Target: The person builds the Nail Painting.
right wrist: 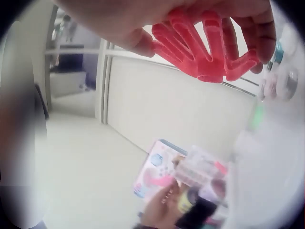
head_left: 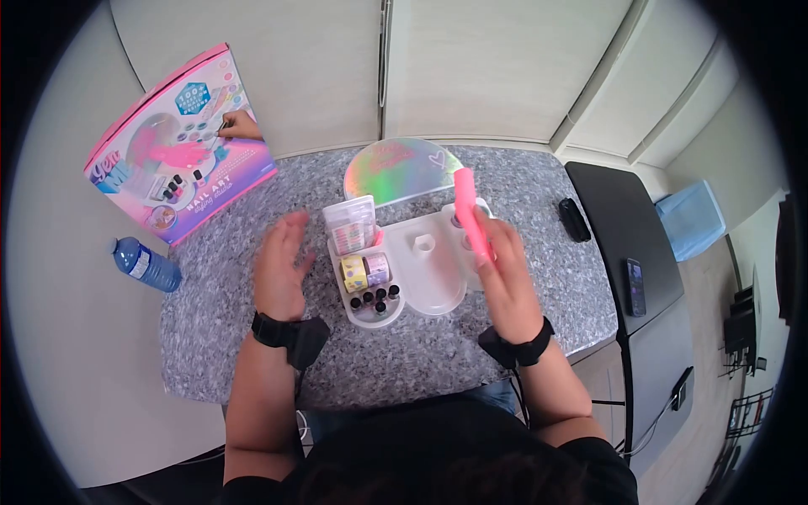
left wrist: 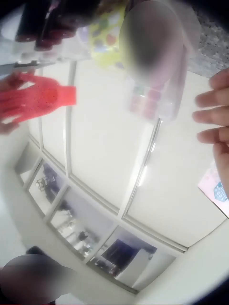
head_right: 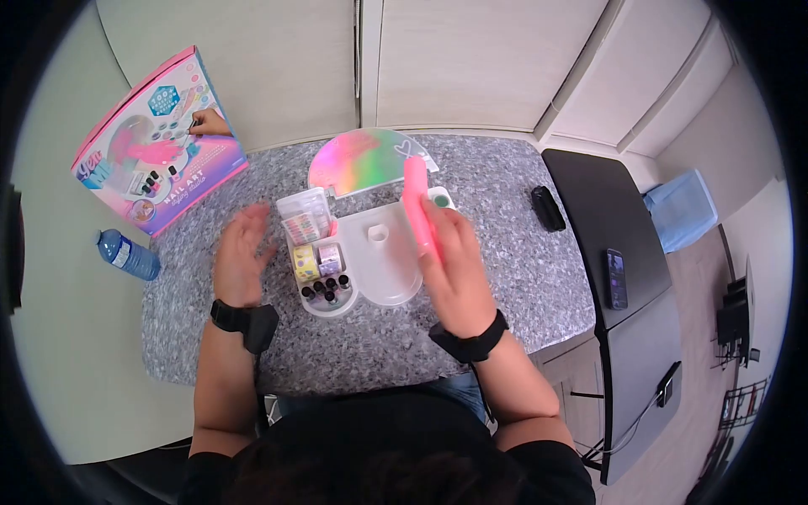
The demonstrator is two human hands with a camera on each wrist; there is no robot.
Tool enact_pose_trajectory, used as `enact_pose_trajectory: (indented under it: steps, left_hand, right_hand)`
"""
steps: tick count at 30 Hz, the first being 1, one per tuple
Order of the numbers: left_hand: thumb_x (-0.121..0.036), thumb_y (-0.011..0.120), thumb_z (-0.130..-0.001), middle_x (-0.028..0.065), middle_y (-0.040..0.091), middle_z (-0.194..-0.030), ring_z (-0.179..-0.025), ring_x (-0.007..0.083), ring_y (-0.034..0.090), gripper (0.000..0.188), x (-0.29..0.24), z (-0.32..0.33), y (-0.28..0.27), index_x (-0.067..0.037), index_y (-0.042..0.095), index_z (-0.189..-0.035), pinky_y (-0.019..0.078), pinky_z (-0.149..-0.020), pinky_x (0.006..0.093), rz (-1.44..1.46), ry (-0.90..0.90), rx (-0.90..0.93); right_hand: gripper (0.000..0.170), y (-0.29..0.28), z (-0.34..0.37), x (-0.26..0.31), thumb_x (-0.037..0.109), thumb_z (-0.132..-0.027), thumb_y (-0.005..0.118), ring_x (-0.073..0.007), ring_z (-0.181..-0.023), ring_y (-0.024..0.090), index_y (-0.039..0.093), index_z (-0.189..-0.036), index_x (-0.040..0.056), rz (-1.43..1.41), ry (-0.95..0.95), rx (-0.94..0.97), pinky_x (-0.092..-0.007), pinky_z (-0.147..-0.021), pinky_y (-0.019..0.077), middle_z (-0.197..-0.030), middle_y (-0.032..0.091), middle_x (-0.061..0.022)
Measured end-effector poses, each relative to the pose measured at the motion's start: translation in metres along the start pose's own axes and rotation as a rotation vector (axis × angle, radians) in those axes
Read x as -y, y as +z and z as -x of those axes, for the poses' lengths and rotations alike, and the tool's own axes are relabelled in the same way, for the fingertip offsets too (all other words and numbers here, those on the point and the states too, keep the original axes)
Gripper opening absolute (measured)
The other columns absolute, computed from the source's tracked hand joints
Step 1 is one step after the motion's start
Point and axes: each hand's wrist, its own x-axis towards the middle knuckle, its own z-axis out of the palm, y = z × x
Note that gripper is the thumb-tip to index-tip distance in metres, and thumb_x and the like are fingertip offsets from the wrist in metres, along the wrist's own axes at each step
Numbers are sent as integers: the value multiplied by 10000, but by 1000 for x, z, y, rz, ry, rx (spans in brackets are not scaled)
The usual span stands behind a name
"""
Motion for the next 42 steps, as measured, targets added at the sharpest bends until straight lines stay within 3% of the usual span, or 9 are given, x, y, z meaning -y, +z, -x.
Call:
enact_pose_trajectory:
  steps: [2,10,28,33,35,37,39,41,42]
  left_hand:
    - [-551,522,-1097,132,546,-1607,-1474,229,479,592,1,4,3,-95,544,-1474,442,-1113,459,13,-92,-17]
    - [-627,454,-1102,126,544,-1546,-1424,239,477,681,-7,19,16,-110,481,-1544,434,-1106,452,46,-187,101]
    - [-644,395,-1115,156,516,-1609,-1478,264,473,754,13,2,13,-61,460,-1589,401,-1191,478,216,-130,259]
    - [-666,372,-1115,181,469,-1660,-1503,270,456,808,14,-5,9,-39,437,-1622,371,-1229,463,168,-155,270]
    - [-680,369,-1111,187,456,-1673,-1515,270,447,834,15,-14,6,-32,425,-1634,369,-1230,451,162,-147,288]
    - [-719,364,-1097,194,441,-1685,-1512,275,458,885,11,-26,2,-33,400,-1655,381,-1219,429,106,-135,247]
    - [-749,362,-1082,203,452,-1672,-1510,291,459,918,5,-38,6,-31,407,-1652,366,-1225,429,59,-136,245]
    - [-780,360,-1068,213,464,-1659,-1508,308,460,950,4,-55,6,-30,413,-1648,350,-1231,428,17,-146,237]
    - [-793,389,-1052,220,489,-1629,-1474,311,496,967,5,-69,3,-28,417,-1642,389,-1203,426,10,-223,242]
  right_hand:
    - [619,12,0,7,218,-1010,650,-472,-1277,564,506,-1589,54,330,-119,-22,-530,-1111,458,-1451,517,-307]
    - [666,49,5,25,261,-922,724,-461,-1108,597,556,-1515,9,583,-121,32,-547,-990,505,-1378,545,-317]
    - [656,55,-2,25,415,-877,769,-406,-1177,570,670,-1438,91,815,-107,34,-521,-914,464,-1350,579,-225]
    - [645,1,-39,1,462,-933,768,-395,-1330,561,687,-1435,64,817,-199,42,-511,-1068,436,-1435,611,-190]
    - [647,-45,-82,-33,498,-1036,655,-335,-1477,481,648,-1497,45,-257,266,166,-476,-1191,374,-1567,573,-179]
    - [697,-69,-105,-77,545,-1101,527,-290,-1495,483,579,-1563,26,-480,292,39,-467,-1222,373,-1644,518,-167]
    - [787,-82,-128,-116,604,-1090,482,-364,-1445,540,509,-1596,1,-615,334,26,-502,-1216,411,-1606,531,-229]
    - [845,-88,-141,-151,607,-1075,495,-423,-1430,546,439,-1607,-47,-1448,406,316,-537,-1223,429,-1571,518,-313]
    - [871,-84,-145,-164,614,-1062,502,-458,-1427,540,428,-1588,-76,-1488,435,284,-554,-1246,413,-1543,506,-370]
